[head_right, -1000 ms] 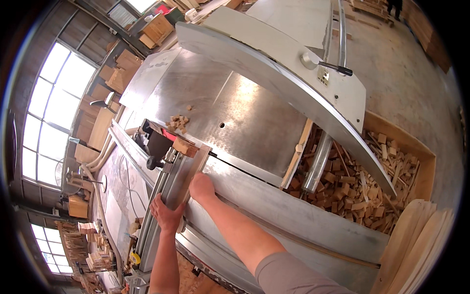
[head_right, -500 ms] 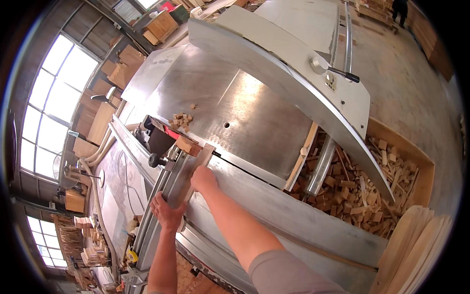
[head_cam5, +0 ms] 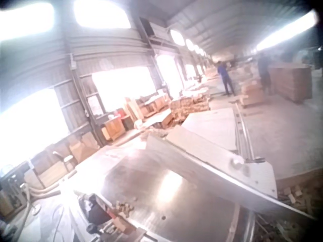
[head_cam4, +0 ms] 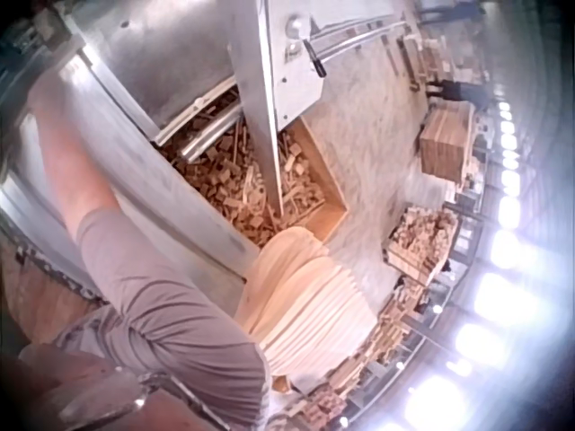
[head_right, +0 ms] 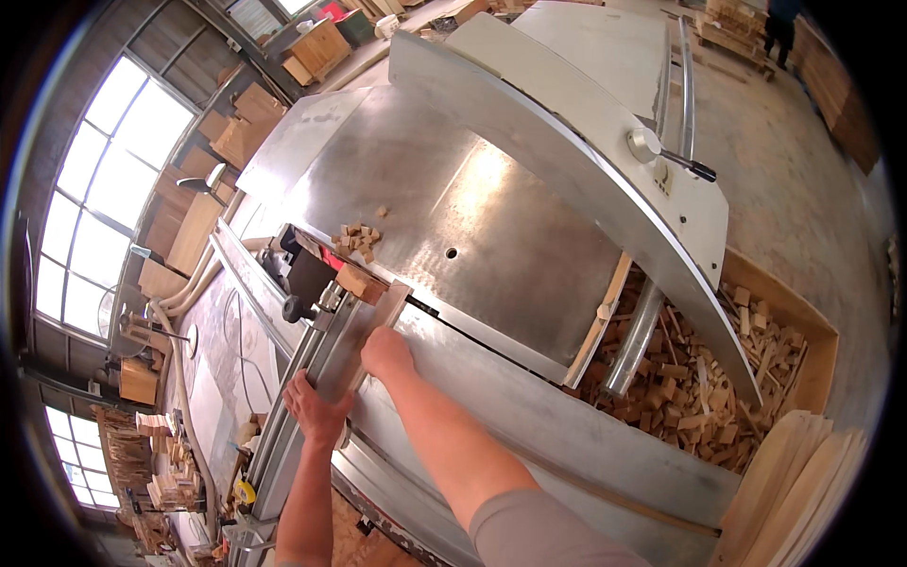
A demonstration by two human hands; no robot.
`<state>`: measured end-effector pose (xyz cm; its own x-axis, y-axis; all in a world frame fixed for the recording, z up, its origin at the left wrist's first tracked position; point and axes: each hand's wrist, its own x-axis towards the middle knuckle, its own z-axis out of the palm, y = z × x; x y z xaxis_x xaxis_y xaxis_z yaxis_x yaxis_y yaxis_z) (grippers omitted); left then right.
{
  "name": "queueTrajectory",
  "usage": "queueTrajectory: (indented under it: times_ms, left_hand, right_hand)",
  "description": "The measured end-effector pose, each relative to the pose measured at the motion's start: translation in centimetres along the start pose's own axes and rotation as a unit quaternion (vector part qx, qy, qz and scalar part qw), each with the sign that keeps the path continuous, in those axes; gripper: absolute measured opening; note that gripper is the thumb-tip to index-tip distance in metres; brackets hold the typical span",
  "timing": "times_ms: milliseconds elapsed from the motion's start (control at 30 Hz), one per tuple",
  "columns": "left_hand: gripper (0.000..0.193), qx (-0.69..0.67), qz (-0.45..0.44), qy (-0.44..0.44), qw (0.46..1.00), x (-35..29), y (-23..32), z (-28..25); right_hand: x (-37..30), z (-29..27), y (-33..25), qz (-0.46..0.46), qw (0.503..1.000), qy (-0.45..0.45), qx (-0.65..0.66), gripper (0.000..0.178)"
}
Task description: The person uses a sliding table saw to cut wood pieces, holds a finished piece to a template, and then hands the piece to a forklift driver.
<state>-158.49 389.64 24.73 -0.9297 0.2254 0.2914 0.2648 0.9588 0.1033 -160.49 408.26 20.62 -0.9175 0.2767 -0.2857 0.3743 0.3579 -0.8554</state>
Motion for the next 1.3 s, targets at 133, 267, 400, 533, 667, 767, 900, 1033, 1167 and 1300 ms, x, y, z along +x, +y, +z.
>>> queueTrajectory:
  times_ms: [133, 267, 400, 533, 667, 767, 900, 1033, 1167, 1300]
  left_hand:
    - [0.088, -0.006, 0.010, 0.011, 1.000, 1.2, -0.2, 0.4]
    - [0.088, -0.010, -0.013, -0.018, 1.000, 2.3, -0.5, 0.2]
    - [0.088, -0.013, -0.017, -0.021, 1.000, 3.2, -1.0, 0.4]
    - [0.088, -0.010, -0.013, -0.014, 1.000, 3.4, -1.8, 0.8]
    - [0.089, -0.011, -0.007, -0.011, 1.000, 3.9, -1.9, 1.1]
    - [0.089, -0.012, -0.003, -0.008, 1.000, 4.2, -1.9, 1.2]
    - [0.089, -0.006, -0.010, -0.011, 1.000, 4.1, -2.9, 1.4]
    - [0.089, -0.011, 0.002, -0.012, 1.000, 4.5, -2.4, 1.4]
    - [0.088, -0.014, 0.005, -0.008, 1.000, 4.6, -3.0, 1.8]
    - [0.089, -0.011, -0.012, -0.024, 1.000, 4.9, -3.2, 1.5]
  right_hand:
    - [1.1, 0.4, -0.3, 0.039, 0.998, 0.017, 0.036, 0.033]
    - [1.7, 0.4, -1.0, 0.028, 0.999, -0.004, 0.031, 0.033]
    - [2.2, 0.4, -1.9, 0.072, 0.995, -0.011, 0.074, 0.034]
    - [2.5, 0.5, -2.4, 0.072, 0.994, -0.013, 0.076, 0.033]
    - [3.8, 1.7, -1.9, 0.059, 0.996, -0.002, 0.067, 0.028]
    - [4.4, 2.3, -1.5, 0.060, 0.995, -0.009, 0.081, 0.024]
    - [3.9, 2.1, -2.5, 0.067, 0.993, -0.016, 0.094, 0.023]
    - [4.6, 2.2, -2.0, 0.059, 0.995, -0.013, 0.075, 0.022]
    - [4.5, 1.9, -2.6, 0.070, 0.995, -0.020, 0.074, 0.022]
    - [4.9, 2.5, -2.7, 0.061, 0.996, -0.003, 0.067, 0.022]
